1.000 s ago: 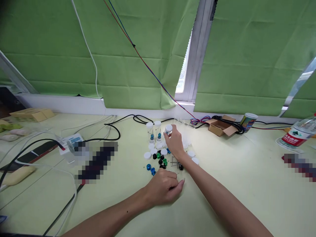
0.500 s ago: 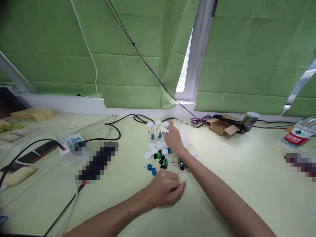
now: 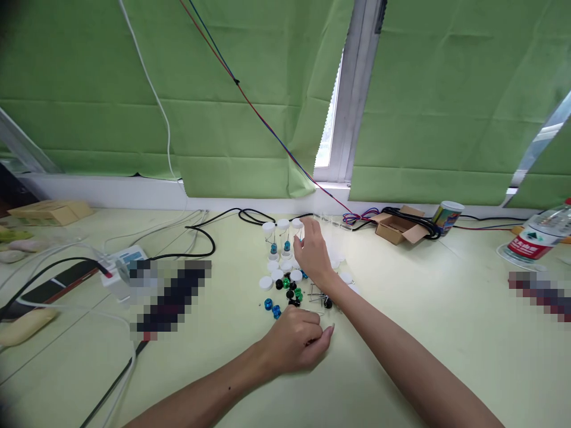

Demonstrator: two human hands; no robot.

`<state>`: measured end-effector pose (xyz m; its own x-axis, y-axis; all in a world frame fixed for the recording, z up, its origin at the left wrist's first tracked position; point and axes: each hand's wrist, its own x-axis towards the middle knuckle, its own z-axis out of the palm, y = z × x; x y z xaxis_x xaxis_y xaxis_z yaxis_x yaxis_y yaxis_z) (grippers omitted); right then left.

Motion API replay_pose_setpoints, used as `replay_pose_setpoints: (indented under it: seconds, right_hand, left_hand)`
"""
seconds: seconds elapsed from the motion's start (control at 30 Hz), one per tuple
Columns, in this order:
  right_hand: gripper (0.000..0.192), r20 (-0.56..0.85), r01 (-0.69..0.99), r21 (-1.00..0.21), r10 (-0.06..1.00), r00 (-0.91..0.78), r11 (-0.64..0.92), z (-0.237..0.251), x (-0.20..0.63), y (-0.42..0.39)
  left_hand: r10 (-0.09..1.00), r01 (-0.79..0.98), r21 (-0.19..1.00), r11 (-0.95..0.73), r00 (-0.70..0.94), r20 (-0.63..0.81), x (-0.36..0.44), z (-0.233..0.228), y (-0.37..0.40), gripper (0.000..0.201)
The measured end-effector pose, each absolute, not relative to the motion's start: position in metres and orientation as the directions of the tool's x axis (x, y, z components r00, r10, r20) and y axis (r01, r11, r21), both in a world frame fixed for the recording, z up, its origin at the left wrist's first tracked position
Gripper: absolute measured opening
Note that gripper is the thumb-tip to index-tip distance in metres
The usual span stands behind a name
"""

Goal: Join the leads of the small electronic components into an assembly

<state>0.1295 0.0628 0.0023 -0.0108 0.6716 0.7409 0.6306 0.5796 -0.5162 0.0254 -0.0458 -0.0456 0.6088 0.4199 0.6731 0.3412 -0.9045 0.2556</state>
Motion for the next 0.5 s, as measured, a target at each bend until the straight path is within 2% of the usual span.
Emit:
replay_pose_setpoints:
  seconds: [0.2, 0.37, 0.5]
  right_hand:
    - [0.022, 0.817, 0.608, -0.432, 0.574, -0.049, 0.666, -0.009, 0.147, 0.029]
    - [0.012, 0.786, 0.650, -0.383, 0.601, -0.144, 0.656, -0.028, 0.172, 0.006]
    - [0.009, 0.743, 0.686, -0.394, 0.652, -0.154, 0.611, -0.035, 0.177, 0.003]
  left_hand:
    - [0.420, 0.328, 0.270, -0.905, 0.596, 0.685, 0.024, -0.044, -0.043, 0.044]
    - [0.444, 0.350, 0.280, -0.894, 0.599, 0.666, 0.022, -0.044, -0.042, 0.044]
    - [0.447, 0.359, 0.277, -0.891, 0.592, 0.671, 0.021, -0.043, -0.042, 0.044]
